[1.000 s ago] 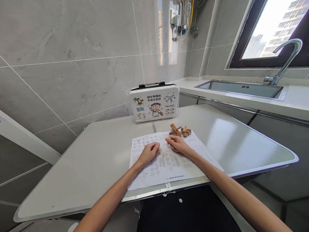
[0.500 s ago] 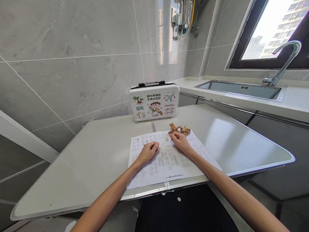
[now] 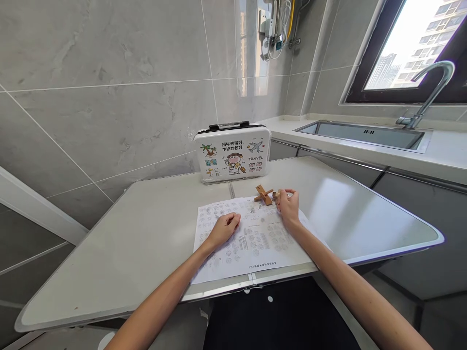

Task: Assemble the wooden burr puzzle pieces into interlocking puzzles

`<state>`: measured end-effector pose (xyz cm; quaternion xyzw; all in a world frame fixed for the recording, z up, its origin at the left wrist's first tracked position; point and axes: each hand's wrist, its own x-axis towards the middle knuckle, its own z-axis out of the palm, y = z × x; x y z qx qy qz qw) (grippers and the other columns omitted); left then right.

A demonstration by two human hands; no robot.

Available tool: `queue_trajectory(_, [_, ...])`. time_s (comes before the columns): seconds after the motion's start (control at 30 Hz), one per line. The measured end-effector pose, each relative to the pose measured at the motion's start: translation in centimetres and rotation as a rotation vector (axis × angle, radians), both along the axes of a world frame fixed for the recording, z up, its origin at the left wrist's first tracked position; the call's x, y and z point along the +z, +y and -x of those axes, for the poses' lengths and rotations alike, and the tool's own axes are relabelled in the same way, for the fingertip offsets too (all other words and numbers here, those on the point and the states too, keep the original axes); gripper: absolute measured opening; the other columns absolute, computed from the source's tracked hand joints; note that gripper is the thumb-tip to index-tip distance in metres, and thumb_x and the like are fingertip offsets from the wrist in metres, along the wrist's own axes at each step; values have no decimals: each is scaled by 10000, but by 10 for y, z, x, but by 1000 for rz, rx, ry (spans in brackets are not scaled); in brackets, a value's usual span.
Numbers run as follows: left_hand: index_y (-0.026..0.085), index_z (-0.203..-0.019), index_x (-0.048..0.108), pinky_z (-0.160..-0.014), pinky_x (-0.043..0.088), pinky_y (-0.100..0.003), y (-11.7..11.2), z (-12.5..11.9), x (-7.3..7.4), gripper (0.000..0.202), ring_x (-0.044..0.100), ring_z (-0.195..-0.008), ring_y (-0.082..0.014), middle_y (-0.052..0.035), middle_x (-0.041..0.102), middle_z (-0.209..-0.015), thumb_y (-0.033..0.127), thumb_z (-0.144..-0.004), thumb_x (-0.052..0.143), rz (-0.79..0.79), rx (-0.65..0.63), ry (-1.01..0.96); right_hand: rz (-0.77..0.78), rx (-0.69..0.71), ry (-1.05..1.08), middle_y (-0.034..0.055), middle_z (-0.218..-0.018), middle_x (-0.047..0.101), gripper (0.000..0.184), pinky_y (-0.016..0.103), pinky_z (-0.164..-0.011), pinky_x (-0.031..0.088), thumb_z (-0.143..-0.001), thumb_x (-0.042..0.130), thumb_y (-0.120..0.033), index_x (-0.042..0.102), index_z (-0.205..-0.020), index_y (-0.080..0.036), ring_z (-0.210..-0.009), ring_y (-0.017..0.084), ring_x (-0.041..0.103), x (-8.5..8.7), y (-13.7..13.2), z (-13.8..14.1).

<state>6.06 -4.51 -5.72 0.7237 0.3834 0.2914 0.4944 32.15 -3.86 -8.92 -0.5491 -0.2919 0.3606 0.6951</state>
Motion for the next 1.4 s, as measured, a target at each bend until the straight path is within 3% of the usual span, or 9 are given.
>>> queue_trajectory(0.1, [215, -693, 473, -492, 281, -257, 0, 0, 0, 506, 306, -483, -100, 63, 408, -564, 621, -990, 524, 0, -7, -3, 14, -76, 76, -130, -599, 495, 370, 198, -353, 299, -903, 674, -464, 373, -1046, -302, -392, 101, 403, -1, 1, -4])
queue_trajectory(0.33, [215, -699, 479, -490, 282, -251, -1, 0, 0, 496, 315, -486, -101, 64, 406, -565, 616, -987, 525, 1, -5, -5, 12, -73, 211, -106, -620, 593, 411, 163, -322, 301, -836, 720, -385, 403, -1079, -286, -385, 87, 456, -6, 5, -9])
queue_trajectory(0.6, [218, -706, 485, -488, 292, -254, -2, 0, 3, 491, 323, -486, -106, 62, 416, -569, 619, -987, 518, 15, -8, 9, -62, -49, 221, -60, -673, 631, 414, 151, -341, 330, -809, 826, -456, 530, -1008, -246, -432, 67, 485, -12, 8, -14])
queue_trajectory(0.8, [216, -713, 495, -479, 286, -249, -2, 0, 2, 502, 320, -482, -103, 63, 412, -567, 640, -982, 521, 32, -2, 5, -223, -24, 132, -83, -677, 577, 465, 169, -412, 391, -860, 791, -582, 569, -1115, -263, -468, 68, 459, 2, 1, -9])
queue_trajectory(0.97, [213, -724, 499, -468, 282, -244, -2, 1, 0, 512, 320, -470, -95, 66, 413, -566, 657, -978, 525, 44, 4, -14, -275, 164, 63, -85, -654, 550, 508, 172, -404, 336, -853, 787, -628, 614, -1173, -273, -453, 63, 411, 17, -8, 4])
queue_trajectory(1.2, [210, -750, 505, -460, 283, -235, 1, -1, -6, 525, 340, -452, -83, 71, 428, -565, 685, -970, 535, 57, 6, -53, -166, 568, 54, -88, -623, 471, 543, 180, -390, 292, -829, 797, -610, 662, -1207, -245, -442, 69, 358, 24, -17, 23])
queue_trajectory(1.4, [214, -948, 525, -458, 312, -204, 2, -2, -8, 455, 402, -475, -75, 77, 496, -640, 664, -952, 591, 72, 30, -91, -85, 825, 27, -49, -734, 558, 513, 184, -426, 328, -834, 808, -579, 695, -1181, -218, -486, 65, 409, 28, -27, 33])
